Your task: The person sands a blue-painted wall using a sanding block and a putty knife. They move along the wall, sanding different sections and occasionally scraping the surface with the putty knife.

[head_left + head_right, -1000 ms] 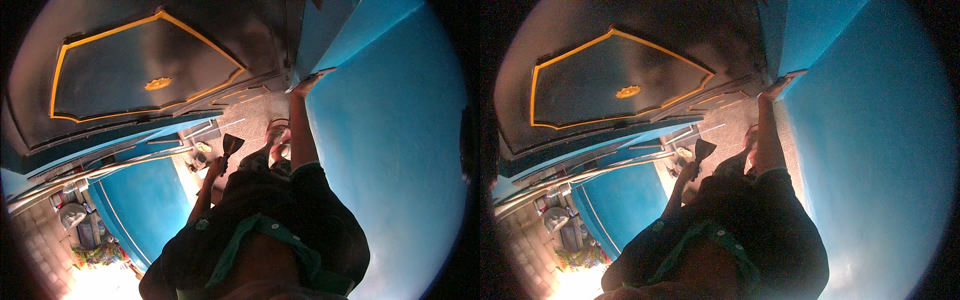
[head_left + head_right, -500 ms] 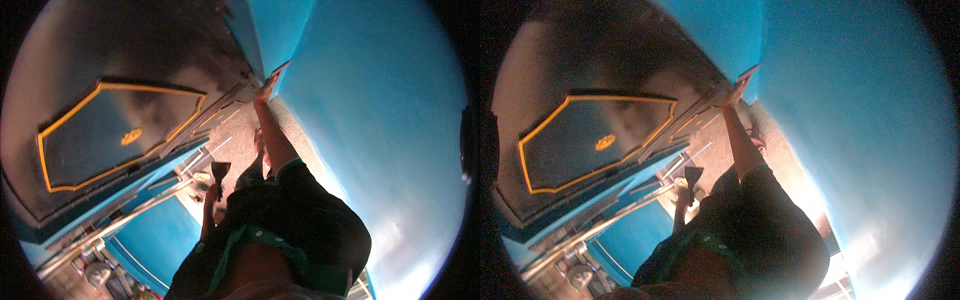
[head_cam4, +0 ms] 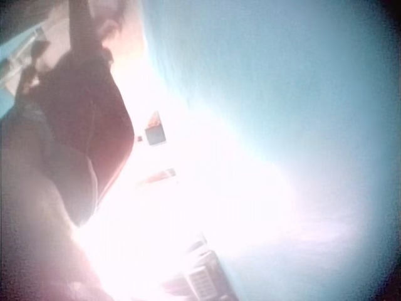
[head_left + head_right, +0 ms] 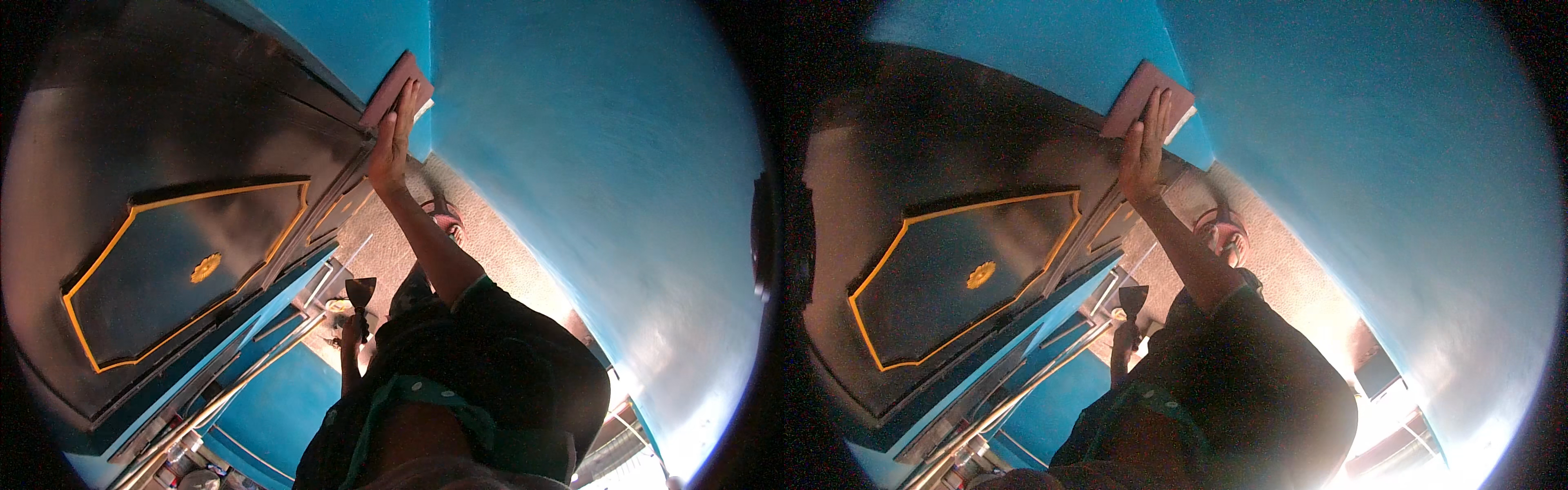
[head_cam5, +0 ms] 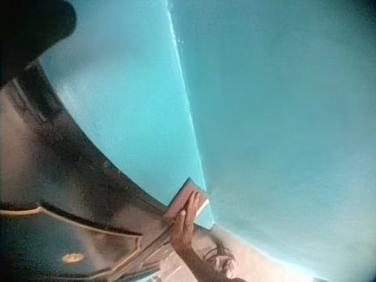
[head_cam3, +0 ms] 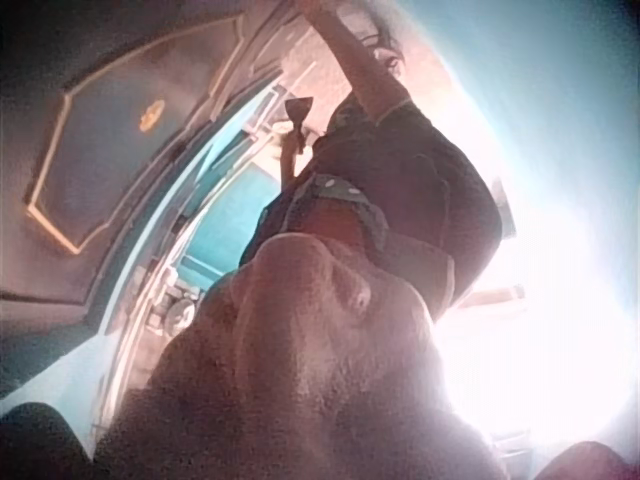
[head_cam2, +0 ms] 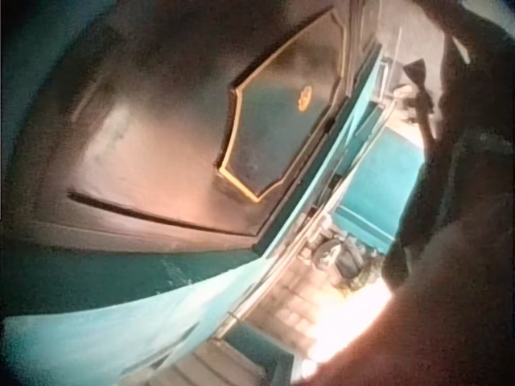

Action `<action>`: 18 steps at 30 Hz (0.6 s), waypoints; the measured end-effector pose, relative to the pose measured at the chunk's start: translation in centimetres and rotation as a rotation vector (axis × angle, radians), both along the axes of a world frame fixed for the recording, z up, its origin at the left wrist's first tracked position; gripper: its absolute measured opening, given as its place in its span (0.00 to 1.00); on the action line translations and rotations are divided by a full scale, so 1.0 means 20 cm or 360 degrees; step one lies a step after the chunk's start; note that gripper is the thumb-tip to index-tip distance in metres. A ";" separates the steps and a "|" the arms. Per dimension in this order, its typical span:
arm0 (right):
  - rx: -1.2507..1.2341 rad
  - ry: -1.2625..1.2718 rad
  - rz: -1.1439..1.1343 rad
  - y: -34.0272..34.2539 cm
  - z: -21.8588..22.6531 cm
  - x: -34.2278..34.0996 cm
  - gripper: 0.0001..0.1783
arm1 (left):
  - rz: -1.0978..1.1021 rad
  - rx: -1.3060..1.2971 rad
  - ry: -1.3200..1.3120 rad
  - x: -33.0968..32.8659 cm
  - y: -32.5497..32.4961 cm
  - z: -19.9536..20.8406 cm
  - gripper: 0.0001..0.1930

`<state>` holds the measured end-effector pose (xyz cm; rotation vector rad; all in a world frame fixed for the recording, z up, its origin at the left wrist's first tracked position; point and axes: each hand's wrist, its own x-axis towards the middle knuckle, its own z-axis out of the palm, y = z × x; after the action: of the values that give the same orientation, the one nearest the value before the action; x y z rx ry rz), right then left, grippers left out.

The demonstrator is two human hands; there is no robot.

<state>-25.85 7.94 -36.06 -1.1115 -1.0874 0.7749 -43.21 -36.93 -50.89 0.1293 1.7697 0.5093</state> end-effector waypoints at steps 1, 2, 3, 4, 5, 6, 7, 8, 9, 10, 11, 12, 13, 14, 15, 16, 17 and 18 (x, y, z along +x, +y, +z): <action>0.0055 0.0002 -0.0018 0.00 -0.09 -0.02 0.36 | 0.0008 -0.0074 0.0027 0.00 0.01 0.01 0.22; -0.0039 0.0110 -0.0109 0.02 -0.24 -0.07 0.35 | 0.0013 -0.0136 0.0044 0.03 0.09 0.05 0.22; -0.0042 0.0121 -0.0156 0.04 -0.42 -0.09 0.36 | 0.0022 -0.0204 0.0065 0.06 0.14 0.10 0.23; -0.0060 0.0116 -0.0266 0.08 -0.65 -0.05 0.36 | 0.0029 -0.0179 0.0036 0.06 0.20 0.16 0.21; -0.0214 0.0311 -0.0224 0.10 -0.90 -0.07 0.38 | -0.0019 -0.0192 0.0054 0.05 0.14 0.16 0.19; -0.0365 0.0488 -0.0233 0.13 -1.13 -0.03 0.39 | -0.0013 -0.0166 0.0071 0.04 0.14 0.12 0.18; -0.0424 0.0635 -0.0180 0.15 -1.26 -0.01 0.42 | 0.0014 -0.0145 0.0099 0.01 0.11 0.08 0.17; -0.0486 0.0784 -0.0123 0.15 -1.34 0.01 0.46 | -0.0065 -0.0159 -0.0001 -0.05 0.07 0.03 0.13; -0.0568 0.0935 -0.0005 0.13 -1.26 -0.03 0.49 | 0.0118 -0.0143 -0.0057 -0.04 0.02 0.04 0.11; -0.0626 0.0924 -0.0003 0.11 -1.17 -0.08 0.45 | 0.0123 -0.0142 0.0035 -0.02 -0.01 0.03 0.11; -0.0515 0.0779 0.0013 0.06 -1.00 -0.10 0.43 | 0.0130 -0.0150 0.0114 0.00 -0.05 0.03 0.11; -0.0391 0.0630 0.0021 0.04 -0.84 -0.10 0.41 | 0.0133 -0.0175 0.0112 0.02 -0.07 0.03 0.12; -0.0259 0.0474 0.0001 0.03 -0.74 -0.10 0.40 | 0.0107 -0.0196 0.0100 0.02 -0.05 0.03 0.12; 0.0247 -0.0698 -0.0645 0.10 -1.07 -0.02 0.33 | -0.0071 -0.0226 0.0054 -0.01 0.06 0.08 0.13; 0.0066 -0.0369 -0.0427 0.04 -0.78 -0.13 0.32 | -0.0036 -0.0222 0.0045 -0.02 0.01 0.06 0.17; -0.0125 -0.0056 -0.0262 -0.01 -0.42 -0.15 0.32 | -0.0035 -0.0214 0.0006 -0.03 -0.03 0.01 0.22; -0.0321 0.0221 -0.0174 -0.06 -0.06 -0.11 0.31 | -0.0080 -0.0210 -0.0049 -0.03 -0.05 0.00 0.26; -0.0195 0.0000 -0.0227 -0.06 0.13 -0.09 0.32 | -0.0133 -0.0123 0.0078 0.04 0.06 0.05 0.26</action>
<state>-27.69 6.75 -33.54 -1.2783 -0.9589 0.7358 -42.41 -35.74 -49.83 0.1619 1.8211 0.3801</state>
